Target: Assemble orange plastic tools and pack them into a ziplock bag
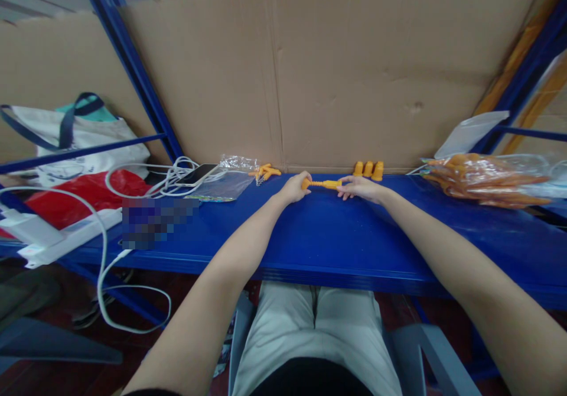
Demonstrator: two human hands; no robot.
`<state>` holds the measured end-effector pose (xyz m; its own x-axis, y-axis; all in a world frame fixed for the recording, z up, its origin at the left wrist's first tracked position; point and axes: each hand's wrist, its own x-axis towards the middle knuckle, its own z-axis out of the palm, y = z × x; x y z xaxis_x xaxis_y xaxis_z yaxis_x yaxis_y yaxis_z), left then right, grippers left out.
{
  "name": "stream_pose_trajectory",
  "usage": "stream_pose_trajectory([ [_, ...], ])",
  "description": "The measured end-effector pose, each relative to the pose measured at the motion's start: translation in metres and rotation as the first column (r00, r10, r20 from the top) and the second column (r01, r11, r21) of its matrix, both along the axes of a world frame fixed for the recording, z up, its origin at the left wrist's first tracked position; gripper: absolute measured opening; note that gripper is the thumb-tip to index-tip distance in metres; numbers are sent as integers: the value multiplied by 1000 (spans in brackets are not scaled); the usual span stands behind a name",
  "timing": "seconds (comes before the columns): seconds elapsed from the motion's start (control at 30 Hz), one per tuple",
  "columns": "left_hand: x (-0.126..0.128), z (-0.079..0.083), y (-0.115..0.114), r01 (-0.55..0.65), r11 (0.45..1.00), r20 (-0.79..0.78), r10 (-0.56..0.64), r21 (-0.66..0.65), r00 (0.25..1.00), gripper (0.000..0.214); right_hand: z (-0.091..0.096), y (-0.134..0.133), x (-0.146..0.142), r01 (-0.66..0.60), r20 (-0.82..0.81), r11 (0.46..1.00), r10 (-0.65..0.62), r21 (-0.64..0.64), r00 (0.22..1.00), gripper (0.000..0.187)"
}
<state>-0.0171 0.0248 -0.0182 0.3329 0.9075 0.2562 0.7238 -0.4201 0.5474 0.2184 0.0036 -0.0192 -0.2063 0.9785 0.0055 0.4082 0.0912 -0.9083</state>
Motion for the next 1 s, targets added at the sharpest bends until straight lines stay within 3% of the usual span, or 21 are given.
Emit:
stream_pose_trajectory([
  [0.1,-1,-3,3,8,1000,20,-8,-12,1000,33,-1,-1,2,-6,-1,1000,6,16,1000,28],
  [0.23,-1,-5,5,20,1000,38,-20,-11,999,33,0,-1,3,-25,24,999,24,45,999,6],
  [0.4,-1,-3,4,30,1000,39,-30,-7,999,33,0,1,-5,1,55,998,-4,56,998,45],
  [0.63,-2,-1,2,22,997,59,-18,-72,998,32,2,-1,-20,150,110,988,-153,36,982,60],
  [0.8,-1,-1,0,14,997,66,-9,-80,998,33,3,-2,-15,112,75,993,-113,23,991,63],
  [1.0,-1,-1,0,8,996,65,-2,-86,998,32,2,1,-4,-26,41,1000,26,-3,999,52],
])
